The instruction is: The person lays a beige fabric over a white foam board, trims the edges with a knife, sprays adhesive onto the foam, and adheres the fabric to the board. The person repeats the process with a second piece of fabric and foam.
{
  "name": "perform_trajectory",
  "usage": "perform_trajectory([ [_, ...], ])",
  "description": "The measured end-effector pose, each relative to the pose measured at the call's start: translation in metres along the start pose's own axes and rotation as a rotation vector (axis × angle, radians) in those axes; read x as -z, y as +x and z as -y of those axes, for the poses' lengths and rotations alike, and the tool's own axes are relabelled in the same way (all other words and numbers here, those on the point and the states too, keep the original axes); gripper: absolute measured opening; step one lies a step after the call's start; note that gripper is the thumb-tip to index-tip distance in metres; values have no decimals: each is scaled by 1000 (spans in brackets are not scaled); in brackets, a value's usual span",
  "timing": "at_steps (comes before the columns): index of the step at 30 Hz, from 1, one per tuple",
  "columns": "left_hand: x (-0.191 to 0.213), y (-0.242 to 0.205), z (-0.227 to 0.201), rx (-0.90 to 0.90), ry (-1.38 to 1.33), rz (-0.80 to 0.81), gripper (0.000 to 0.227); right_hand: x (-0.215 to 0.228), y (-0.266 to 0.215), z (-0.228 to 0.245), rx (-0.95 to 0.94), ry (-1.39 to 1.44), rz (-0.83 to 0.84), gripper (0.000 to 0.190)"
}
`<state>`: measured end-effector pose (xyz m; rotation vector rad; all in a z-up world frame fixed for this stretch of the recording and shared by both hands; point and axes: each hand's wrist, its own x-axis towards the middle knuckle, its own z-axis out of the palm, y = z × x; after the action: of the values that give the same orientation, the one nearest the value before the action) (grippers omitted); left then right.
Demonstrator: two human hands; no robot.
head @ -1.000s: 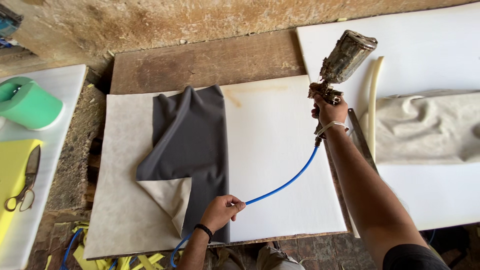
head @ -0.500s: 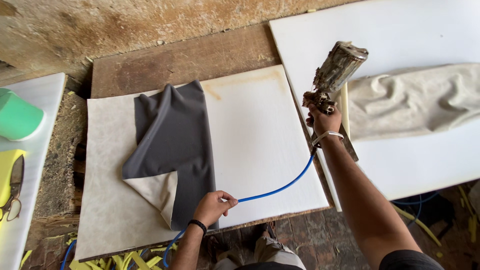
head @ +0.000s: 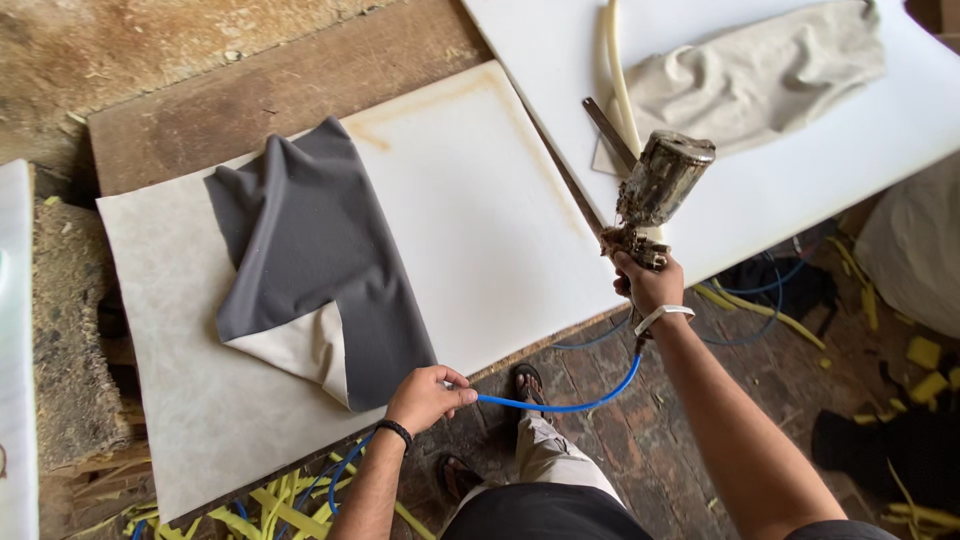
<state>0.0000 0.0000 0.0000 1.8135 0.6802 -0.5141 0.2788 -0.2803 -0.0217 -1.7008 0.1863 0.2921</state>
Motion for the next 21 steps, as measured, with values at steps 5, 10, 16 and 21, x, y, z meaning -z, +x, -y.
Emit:
perform_trajectory([
  [5,-9,-17,22,-29,66,76,35,29,-61,-25,-5,-1,-93,20],
  [10,-10,-34,39,-26,98,90,36,34,-101,-32,-11,-34,-129,18],
  [16,5,-55,76,-40,7,101,38,0,-145,-41,-98,-27,36,18],
  [21,26,-69,102,19,-9,102,42,-50,-177,-38,-200,-209,301,23],
])
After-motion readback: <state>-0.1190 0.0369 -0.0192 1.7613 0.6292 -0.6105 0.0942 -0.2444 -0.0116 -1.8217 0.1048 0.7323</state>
